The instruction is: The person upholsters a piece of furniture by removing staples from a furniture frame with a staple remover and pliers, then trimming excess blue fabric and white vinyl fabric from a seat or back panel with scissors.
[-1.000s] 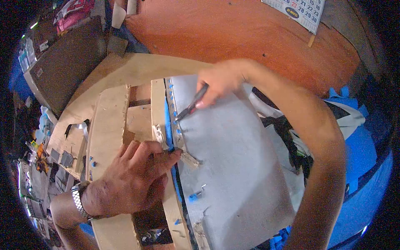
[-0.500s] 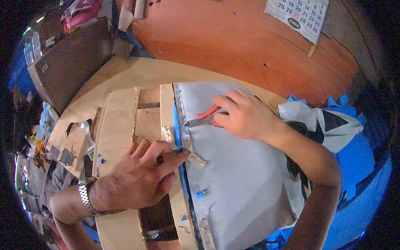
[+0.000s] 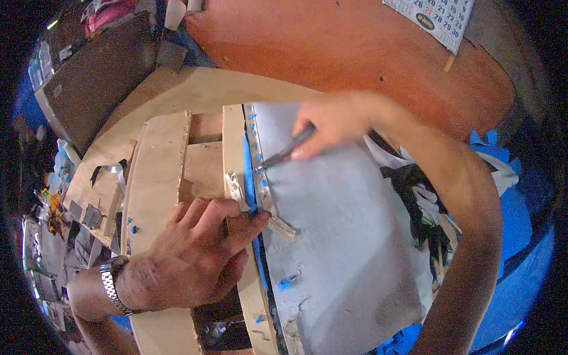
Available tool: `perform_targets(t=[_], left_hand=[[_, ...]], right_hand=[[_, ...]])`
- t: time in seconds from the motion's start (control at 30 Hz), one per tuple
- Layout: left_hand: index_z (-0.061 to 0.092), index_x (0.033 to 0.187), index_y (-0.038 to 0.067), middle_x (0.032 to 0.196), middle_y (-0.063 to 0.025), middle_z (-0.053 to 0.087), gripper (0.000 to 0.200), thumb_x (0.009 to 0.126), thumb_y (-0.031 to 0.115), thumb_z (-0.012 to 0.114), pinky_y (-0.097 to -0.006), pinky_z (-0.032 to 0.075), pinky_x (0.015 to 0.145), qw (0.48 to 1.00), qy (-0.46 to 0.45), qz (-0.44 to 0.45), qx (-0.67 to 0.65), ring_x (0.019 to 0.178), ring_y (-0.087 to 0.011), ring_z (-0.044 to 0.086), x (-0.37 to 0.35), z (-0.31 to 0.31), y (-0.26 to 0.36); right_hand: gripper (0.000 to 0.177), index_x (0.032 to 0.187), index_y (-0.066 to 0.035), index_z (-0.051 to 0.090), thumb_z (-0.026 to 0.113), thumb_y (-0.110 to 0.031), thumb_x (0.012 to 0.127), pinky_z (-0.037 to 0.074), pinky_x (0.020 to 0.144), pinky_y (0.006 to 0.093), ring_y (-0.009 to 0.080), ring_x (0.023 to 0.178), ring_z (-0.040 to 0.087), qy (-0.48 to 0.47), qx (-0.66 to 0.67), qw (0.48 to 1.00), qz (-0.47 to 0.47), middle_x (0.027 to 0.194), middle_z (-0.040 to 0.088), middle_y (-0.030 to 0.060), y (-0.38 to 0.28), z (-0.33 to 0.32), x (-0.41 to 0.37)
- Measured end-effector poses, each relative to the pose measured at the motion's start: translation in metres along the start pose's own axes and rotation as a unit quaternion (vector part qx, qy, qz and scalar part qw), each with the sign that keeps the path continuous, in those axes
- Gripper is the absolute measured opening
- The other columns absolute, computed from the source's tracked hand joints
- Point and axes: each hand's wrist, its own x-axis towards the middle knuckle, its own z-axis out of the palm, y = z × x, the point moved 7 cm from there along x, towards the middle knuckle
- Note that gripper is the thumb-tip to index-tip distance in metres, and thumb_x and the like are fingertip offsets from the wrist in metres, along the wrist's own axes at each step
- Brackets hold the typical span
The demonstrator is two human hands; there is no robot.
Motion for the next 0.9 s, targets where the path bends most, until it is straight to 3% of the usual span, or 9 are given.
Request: perform_targets(t=[0.07, 0.1, 0.2, 0.3, 0.33, 0.37, 0.47, 0.7, 0.9], left_hand=[[0.054, 0.137, 0.012, 0.113, -0.0131, 0.047, 0.054, 0.085, 0.017, 0.067, -0.0447, 0.048, 0.084, 1.0, 0.011, -0.002, 0.0, 0.103, -0.0313, 0.053, 0.0, -0.002, -0.001], [0.054, 0.137, 0.012, 0.113, -0.0129, 0.048, 0.054, 0.085, 0.018, 0.067, -0.0446, 0.048, 0.084, 1.0, 0.016, 0.001, -0.004, 0.102, -0.0311, 0.054, -0.002, 0.0, -0.001], [0.055, 0.136, 0.013, 0.113, -0.0124, 0.048, 0.052, 0.086, 0.019, 0.067, -0.0446, 0.048, 0.084, 1.0, 0.027, -0.001, -0.005, 0.102, -0.0308, 0.054, -0.001, -0.006, -0.003], [0.056, 0.135, 0.013, 0.113, -0.0121, 0.048, 0.051, 0.086, 0.021, 0.067, -0.0446, 0.048, 0.083, 1.0, 0.024, 0.001, -0.005, 0.101, -0.0309, 0.054, -0.002, -0.003, -0.003], [0.056, 0.135, 0.013, 0.112, -0.012, 0.048, 0.051, 0.086, 0.022, 0.066, -0.0446, 0.048, 0.083, 1.0, 0.026, 0.003, -0.005, 0.101, -0.0311, 0.055, -0.002, -0.002, -0.003], [0.056, 0.135, 0.013, 0.112, -0.0119, 0.048, 0.051, 0.086, 0.022, 0.066, -0.0447, 0.048, 0.083, 1.0, 0.025, 0.001, 0.0, 0.101, -0.0312, 0.054, -0.002, -0.001, -0.003], [0.056, 0.135, 0.013, 0.112, -0.0116, 0.047, 0.051, 0.086, 0.022, 0.066, -0.0452, 0.048, 0.083, 1.0, 0.021, -0.001, 0.009, 0.1, -0.0315, 0.054, -0.003, -0.001, -0.001], [0.056, 0.135, 0.013, 0.113, -0.012, 0.046, 0.052, 0.085, 0.021, 0.067, -0.0458, 0.048, 0.084, 1.0, 0.026, 0.0, 0.0, 0.1, -0.0314, 0.054, -0.004, -0.002, -0.003], [0.056, 0.135, 0.013, 0.113, -0.0124, 0.045, 0.052, 0.085, 0.021, 0.067, -0.0461, 0.048, 0.086, 1.0, 0.014, 0.002, -0.014, 0.102, -0.0314, 0.053, -0.002, -0.001, -0.003]], right_hand=[[0.035, 0.09, -0.005, 0.068, 0.067, -0.04, 0.089, 0.047, 0.046, 0.0283, 0.0176, 0.058, 0.062, -0.172, 0.189, 0.96, 0.118, 0.076, 0.07, 0.0109, 0.023, -0.008, 0.024], [0.032, 0.095, -0.004, 0.07, 0.068, -0.036, 0.089, 0.042, 0.039, 0.0263, 0.0103, 0.057, 0.058, -0.261, 0.26, 0.92, 0.134, 0.078, 0.07, 0.0088, 0.039, -0.003, 0.038], [0.033, 0.095, -0.003, 0.069, 0.067, -0.036, 0.09, 0.044, 0.042, 0.0256, 0.0114, 0.057, 0.059, -0.234, 0.221, 0.939, 0.125, 0.077, 0.07, 0.0082, 0.029, -0.008, 0.034], [0.029, 0.085, -0.004, 0.067, 0.067, -0.032, 0.09, 0.05, 0.058, 0.0344, 0.0206, 0.064, 0.06, 0.037, -0.105, 0.99, 0.087, 0.081, 0.068, 0.011, -0.02, -0.015, -0.014], [0.024, 0.083, -0.006, 0.067, 0.068, -0.03, 0.086, 0.048, 0.064, 0.0359, 0.0217, 0.071, 0.058, 0.181, -0.283, 0.941, 0.027, 0.089, 0.067, 0.0096, -0.056, -0.003, -0.036], [0.02, 0.081, -0.008, 0.068, 0.07, -0.028, 0.082, 0.047, 0.069, 0.0375, 0.0229, 0.078, 0.057, 0.315, -0.445, 0.838, -0.036, 0.098, 0.066, 0.0082, -0.091, 0.014, -0.06], [0.015, 0.077, -0.011, 0.067, 0.07, -0.025, 0.075, 0.045, 0.074, 0.036, 0.0234, 0.087, 0.053, 0.385, -0.51, 0.769, -0.023, 0.108, 0.062, 0.0042, -0.083, 0.049, -0.07], [0.018, 0.097, -0.011, 0.067, 0.064, -0.019, 0.082, 0.047, 0.088, 0.039, 0.0269, 0.109, 0.058, 0.307, -0.36, 0.881, -0.028, 0.118, 0.063, 0.0076, -0.064, 0.028, -0.056], [0.022, 0.107, -0.011, 0.065, 0.055, -0.016, 0.088, 0.046, 0.097, 0.0442, 0.0306, 0.119, 0.055, 0.257, -0.411, 0.874, -0.017, 0.122, 0.06, 0.0114, -0.071, 0.023, -0.043]])
